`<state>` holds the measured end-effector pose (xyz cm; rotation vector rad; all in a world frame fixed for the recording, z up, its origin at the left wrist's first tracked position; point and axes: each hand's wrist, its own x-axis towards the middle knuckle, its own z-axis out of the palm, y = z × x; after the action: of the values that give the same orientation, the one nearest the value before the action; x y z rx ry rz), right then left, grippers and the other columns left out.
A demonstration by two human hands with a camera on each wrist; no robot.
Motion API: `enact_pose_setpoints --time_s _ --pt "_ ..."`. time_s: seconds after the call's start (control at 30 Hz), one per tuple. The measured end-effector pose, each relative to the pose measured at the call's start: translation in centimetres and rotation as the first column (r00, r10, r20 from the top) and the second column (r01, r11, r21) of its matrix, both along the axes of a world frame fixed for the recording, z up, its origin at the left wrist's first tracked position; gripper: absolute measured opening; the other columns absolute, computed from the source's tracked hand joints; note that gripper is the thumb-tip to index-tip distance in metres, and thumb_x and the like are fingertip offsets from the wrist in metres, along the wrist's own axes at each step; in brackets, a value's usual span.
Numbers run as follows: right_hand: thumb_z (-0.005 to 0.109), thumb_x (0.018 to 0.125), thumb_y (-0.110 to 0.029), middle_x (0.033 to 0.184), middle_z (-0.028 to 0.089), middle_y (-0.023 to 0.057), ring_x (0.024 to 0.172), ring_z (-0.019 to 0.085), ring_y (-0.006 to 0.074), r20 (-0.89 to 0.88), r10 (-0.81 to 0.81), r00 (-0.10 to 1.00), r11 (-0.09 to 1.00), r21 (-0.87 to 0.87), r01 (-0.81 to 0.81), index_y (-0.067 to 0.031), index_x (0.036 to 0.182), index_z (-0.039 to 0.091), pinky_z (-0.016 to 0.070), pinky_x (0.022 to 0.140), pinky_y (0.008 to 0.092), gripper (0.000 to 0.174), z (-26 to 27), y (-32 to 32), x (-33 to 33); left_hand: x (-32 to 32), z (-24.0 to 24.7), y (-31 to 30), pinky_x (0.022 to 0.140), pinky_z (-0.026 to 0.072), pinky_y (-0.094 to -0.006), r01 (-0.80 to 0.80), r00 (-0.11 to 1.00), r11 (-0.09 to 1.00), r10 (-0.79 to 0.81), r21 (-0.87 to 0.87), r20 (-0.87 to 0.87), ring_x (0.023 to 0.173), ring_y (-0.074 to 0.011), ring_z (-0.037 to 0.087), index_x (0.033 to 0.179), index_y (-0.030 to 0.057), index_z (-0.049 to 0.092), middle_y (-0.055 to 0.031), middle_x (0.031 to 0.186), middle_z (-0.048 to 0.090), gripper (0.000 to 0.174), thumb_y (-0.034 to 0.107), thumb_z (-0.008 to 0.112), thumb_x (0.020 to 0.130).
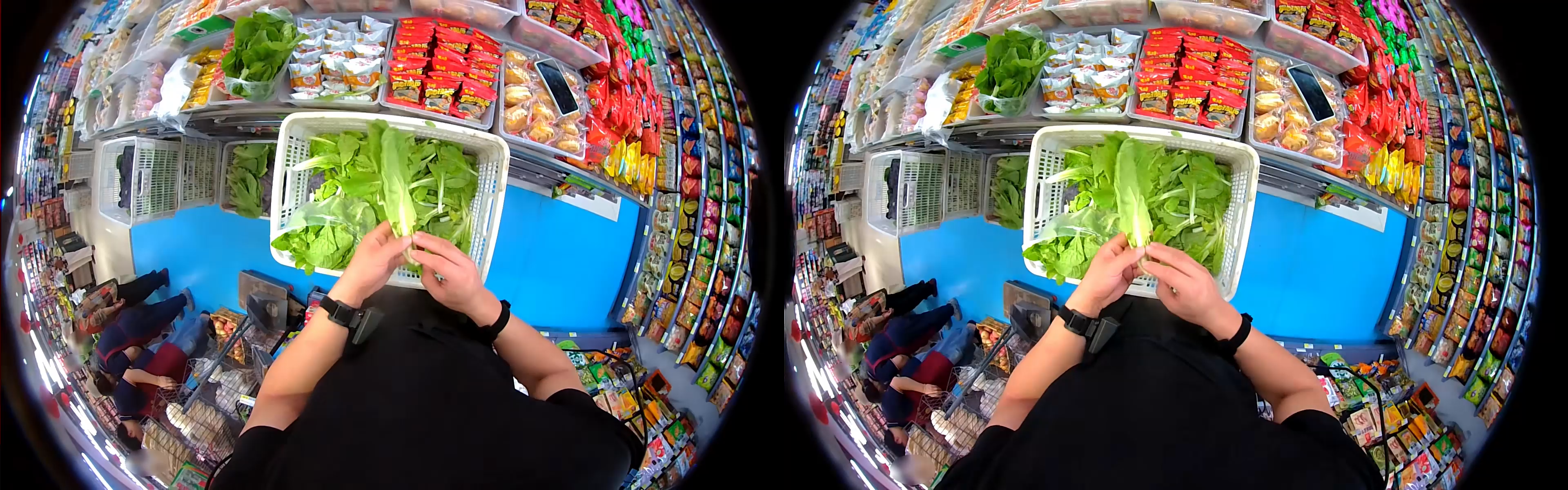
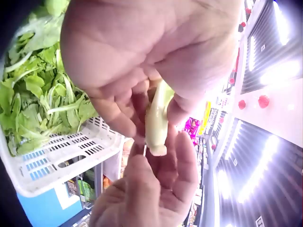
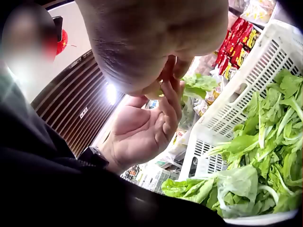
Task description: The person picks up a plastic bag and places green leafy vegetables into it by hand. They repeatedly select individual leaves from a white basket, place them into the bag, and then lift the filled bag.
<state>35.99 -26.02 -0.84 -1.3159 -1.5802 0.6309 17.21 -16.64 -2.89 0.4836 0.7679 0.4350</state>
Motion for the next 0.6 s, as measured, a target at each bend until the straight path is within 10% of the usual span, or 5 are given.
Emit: enact_pose_setpoints --time_s 0.2,0.3,0.6 --pt "0.081 0.098 -0.020 0.108 0.076 0.0138 0.088 0.073 0.0216 -0.359 -0.248 0.900 0.874 -0.484 0.048 0.0026 0.126 0.068 0.0590 0.077 0.0352 0.038 -0.2 1.7 0.6 -0.3 1.6 0.3 0.099 0.0582 -0.0337 0.140 0.972 0.979 -0.107 0.150 -0.208 0.113 -0.0162 0.073 0.142 -0.0001 0.060 -0.0101 0.129 0.075 0.041 0.004 0.073 0.103" --pt "0.079 0.102 -0.019 0.117 0.076 0.0103 0.100 0.070 0.0151 -0.369 -0.228 0.901 0.712 -0.694 -0.104 0.0036 0.138 0.061 0.0578 0.088 0.0327 0.046 -1.1 3.0 1.5 0.0 1.4 0.0 0.096 0.0581 -0.0304 0.196 0.956 0.949 -0.129 0.248 -0.262 0.109 -0.0124 0.072 0.139 -0.0004 0.062 -0.0074 0.125 0.076 0.041 0.003 0.077 0.101" --pt "0.069 0.101 -0.004 0.112 0.077 0.0045 0.100 0.070 0.0116 -0.703 -0.309 0.641 0.756 -0.591 -0.283 0.0013 0.123 0.070 0.0545 0.091 0.0306 0.022 -1.9 3.6 1.5 0.4 1.2 -0.9 0.095 0.0584 -0.0310 0.123 0.947 0.926 -0.002 0.357 -0.321 0.109 -0.0119 0.070 0.139 -0.0006 0.062 -0.0059 0.122 0.075 0.041 0.001 0.077 0.100"
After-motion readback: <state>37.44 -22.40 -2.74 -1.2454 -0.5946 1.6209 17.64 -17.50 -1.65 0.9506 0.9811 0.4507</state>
